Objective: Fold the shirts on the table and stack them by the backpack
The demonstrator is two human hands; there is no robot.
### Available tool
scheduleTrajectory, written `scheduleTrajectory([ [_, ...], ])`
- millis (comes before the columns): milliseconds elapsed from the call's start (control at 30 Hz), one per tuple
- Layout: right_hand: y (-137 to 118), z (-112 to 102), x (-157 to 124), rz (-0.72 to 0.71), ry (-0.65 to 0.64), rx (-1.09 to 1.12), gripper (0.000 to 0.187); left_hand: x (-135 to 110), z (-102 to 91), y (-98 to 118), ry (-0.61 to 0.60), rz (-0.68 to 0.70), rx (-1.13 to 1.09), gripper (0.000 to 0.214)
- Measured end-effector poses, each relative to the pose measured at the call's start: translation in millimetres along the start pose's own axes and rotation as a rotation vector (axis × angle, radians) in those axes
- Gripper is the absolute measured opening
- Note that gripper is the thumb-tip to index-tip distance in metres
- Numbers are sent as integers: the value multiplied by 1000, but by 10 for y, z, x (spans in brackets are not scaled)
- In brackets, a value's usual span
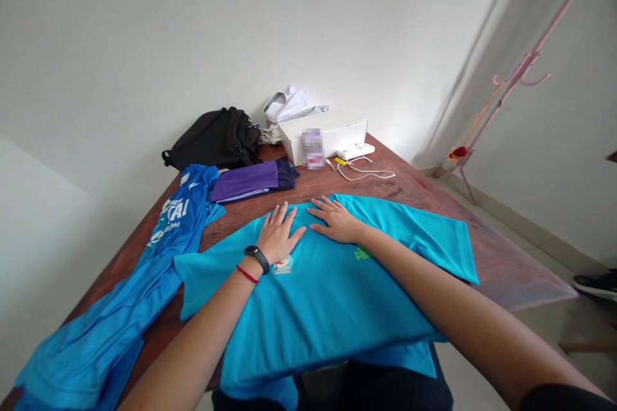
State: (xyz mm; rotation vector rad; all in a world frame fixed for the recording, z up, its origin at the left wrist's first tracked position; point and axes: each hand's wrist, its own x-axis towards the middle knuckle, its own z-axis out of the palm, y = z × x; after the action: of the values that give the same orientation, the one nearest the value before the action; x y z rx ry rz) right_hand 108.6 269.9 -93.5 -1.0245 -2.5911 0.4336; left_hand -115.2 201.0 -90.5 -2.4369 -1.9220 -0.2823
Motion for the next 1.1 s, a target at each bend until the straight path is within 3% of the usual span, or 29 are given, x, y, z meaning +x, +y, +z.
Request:
scheduleTrajectory([
  [233, -13, -16, -4, 6, -10, 2, 64, 0, -39, 16, 112, 59, -47, 51],
  [433, -28, -33, 6, -28, 186, 164, 57, 6, -196, 103, 257, 275, -199, 35],
  [633, -259, -126, -18, -170, 288, 335, 56, -71, -357, 277, 228, 427, -222, 40],
  [833, -413, -125, -35, -250, 235, 407, 72, -184, -443, 515, 95, 363, -124, 19],
  [1100, -540, -86, -69, -268, 110, 341, 73, -149, -294, 552, 9, 300, -113, 11],
])
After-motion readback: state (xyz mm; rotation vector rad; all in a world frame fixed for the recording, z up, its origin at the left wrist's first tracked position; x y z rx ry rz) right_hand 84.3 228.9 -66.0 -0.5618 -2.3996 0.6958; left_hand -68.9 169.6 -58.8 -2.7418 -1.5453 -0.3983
